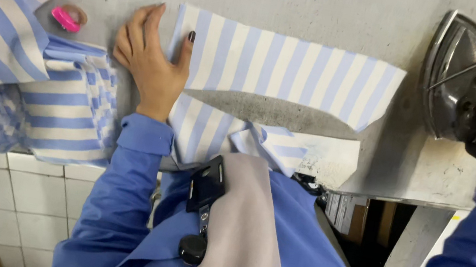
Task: The person aligns a paper pattern on a piece of blue and white striped fabric and uses an iron to press it flat. They then use scissors to cut the fabric along the pattern's edge. The process is repeated with additional fabric pieces.
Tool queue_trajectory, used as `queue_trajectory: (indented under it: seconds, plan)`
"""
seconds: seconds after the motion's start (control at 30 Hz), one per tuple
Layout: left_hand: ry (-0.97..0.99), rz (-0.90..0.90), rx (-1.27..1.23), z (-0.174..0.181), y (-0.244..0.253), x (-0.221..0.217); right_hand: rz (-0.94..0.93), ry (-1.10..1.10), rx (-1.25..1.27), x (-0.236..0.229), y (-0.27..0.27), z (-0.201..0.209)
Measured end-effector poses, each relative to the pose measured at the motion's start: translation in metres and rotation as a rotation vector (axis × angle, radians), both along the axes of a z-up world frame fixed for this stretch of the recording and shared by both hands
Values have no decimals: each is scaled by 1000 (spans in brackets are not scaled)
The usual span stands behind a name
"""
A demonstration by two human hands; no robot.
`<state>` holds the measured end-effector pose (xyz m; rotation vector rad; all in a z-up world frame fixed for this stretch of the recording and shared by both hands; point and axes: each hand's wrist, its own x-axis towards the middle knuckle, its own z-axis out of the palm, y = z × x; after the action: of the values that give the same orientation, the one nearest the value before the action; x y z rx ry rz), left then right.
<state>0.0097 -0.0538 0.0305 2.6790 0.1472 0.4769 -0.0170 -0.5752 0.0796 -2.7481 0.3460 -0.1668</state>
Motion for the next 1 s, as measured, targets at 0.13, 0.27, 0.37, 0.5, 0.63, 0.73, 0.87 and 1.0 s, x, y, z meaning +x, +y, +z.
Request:
queue_trajectory:
  seconds: [0.13,0.27,0.37,0.5,0.63,0.73,0.87,1.0]
  plan:
    - [12,85,-88,-9,0,13,158,95,89,10,-10,17]
    - [13,99,-75,-13,-1,22,106,229,217,1,34,47]
    - [-45,-1,-106,-13,-1,25,497,240,233,0,59,42]
    - [-15,22,-78,-17,1,28,703,79,-93,8,131,43]
    - [22,-104,-115,-19,4,31,720,17,-263,29,189,46]
    - [-126,-105,-165,-39,9,30,737,35,-232,47,228,49]
    - [-134,-110,-208,-34,10,30,767,0,-223,68,272,60]
    - [-151,-103,-240,-31,9,29,762,61,-259,76,286,65]
